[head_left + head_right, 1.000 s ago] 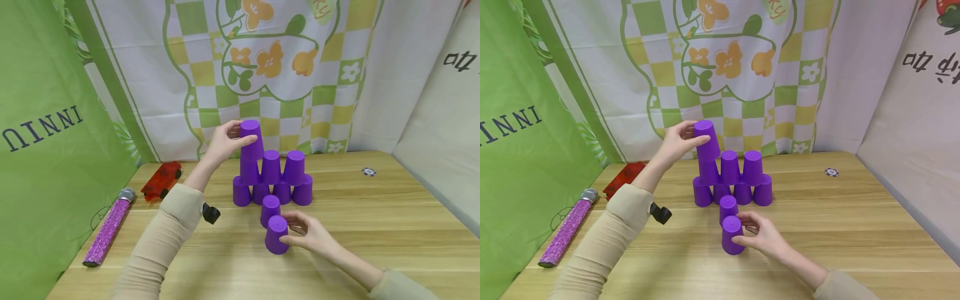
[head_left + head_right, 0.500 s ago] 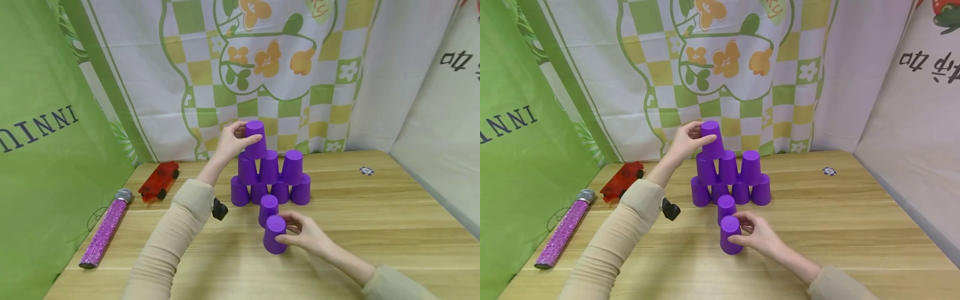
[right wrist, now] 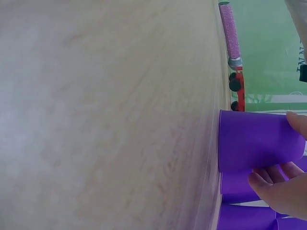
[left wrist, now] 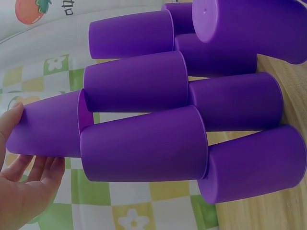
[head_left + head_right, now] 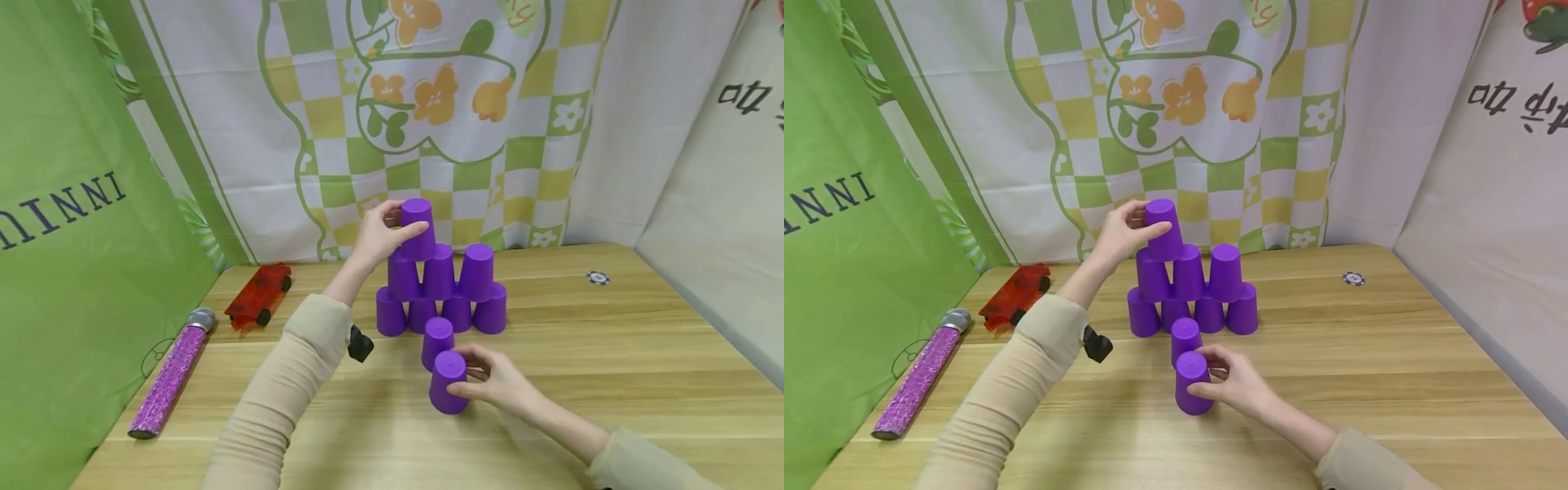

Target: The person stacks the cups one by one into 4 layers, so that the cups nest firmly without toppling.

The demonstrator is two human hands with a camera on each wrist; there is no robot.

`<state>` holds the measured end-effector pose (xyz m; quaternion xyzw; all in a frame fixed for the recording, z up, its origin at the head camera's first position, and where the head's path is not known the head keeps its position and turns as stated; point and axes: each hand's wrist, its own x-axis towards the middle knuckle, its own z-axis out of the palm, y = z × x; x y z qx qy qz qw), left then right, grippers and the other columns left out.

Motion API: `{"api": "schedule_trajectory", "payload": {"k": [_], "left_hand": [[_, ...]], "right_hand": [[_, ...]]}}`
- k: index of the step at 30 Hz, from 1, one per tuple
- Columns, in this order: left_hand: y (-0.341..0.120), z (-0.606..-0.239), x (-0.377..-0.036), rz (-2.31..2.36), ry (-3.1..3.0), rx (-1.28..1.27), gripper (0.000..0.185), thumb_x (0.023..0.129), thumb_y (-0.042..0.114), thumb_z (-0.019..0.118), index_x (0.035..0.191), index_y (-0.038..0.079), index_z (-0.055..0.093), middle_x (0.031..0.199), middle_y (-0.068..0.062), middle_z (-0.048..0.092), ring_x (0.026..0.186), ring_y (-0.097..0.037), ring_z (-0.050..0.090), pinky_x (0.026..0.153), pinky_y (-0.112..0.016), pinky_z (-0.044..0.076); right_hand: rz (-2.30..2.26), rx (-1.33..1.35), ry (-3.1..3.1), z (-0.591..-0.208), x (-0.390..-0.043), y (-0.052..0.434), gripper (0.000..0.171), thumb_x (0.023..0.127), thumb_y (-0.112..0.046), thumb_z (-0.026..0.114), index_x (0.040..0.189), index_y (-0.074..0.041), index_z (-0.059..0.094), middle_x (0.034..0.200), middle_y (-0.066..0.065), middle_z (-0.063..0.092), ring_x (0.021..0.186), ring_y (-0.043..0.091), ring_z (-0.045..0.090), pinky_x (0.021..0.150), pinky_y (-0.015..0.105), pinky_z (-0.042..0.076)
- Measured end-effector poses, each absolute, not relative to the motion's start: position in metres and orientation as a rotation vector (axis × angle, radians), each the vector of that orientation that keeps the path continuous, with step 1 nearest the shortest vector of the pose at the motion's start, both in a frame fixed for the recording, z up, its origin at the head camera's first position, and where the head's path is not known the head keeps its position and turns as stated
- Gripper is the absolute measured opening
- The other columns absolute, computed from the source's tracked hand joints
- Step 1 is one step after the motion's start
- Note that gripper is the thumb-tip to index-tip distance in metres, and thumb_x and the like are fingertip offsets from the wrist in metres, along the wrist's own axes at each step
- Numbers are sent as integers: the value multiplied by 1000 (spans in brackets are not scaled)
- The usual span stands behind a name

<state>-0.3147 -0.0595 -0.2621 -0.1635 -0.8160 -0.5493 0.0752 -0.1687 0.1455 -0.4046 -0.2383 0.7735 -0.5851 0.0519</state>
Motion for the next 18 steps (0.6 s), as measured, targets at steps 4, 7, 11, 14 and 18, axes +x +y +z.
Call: {"api": "schedule_trajectory", "payload": {"k": [4, 7, 11, 14, 18], "left_hand": [[-59, -261, -314, -1648, -2452, -481, 57, 79, 26, 76, 127, 5, 54, 119, -15, 64, 110, -27, 62, 92, -33, 53], [-59, -261, -314, -1638, -2460, -480, 57, 79, 26, 76, 128, 5, 54, 120, -15, 63, 110, -27, 62, 92, -33, 53], [-58, -261, -314, -1614, -2478, -478, 58, 79, 28, 76, 128, 6, 54, 121, -14, 62, 111, -27, 61, 94, -34, 52], [-58, -261, -314, -1607, -2487, -473, 59, 79, 29, 76, 129, 7, 53, 122, -14, 62, 113, -27, 60, 95, -34, 52], [-59, -261, -314, -1622, -2483, -475, 60, 79, 29, 76, 130, 7, 52, 123, -14, 61, 114, -27, 59, 96, -35, 51]], "right_hand": [[-1783, -724, 2348, -403, -168, 144, 53, 78, -9, 74, 120, 13, 50, 117, 28, 59, 106, 10, 62, 98, 36, 49], [-1783, -729, 2347, -402, -168, 144, 52, 79, -9, 74, 120, 14, 50, 117, 28, 59, 107, 12, 62, 98, 38, 49], [-1784, -738, 2347, -402, -167, 144, 52, 79, -9, 73, 120, 14, 50, 117, 28, 58, 104, 1, 60, 97, 36, 49], [-1778, -750, 2355, -402, -167, 144, 51, 80, -9, 73, 120, 14, 50, 116, 28, 59, 103, 0, 60, 96, 32, 50], [-1771, -757, 2374, -402, -167, 144, 51, 79, -9, 73, 119, 14, 51, 115, 28, 59, 104, 3, 61, 96, 28, 51]]}}
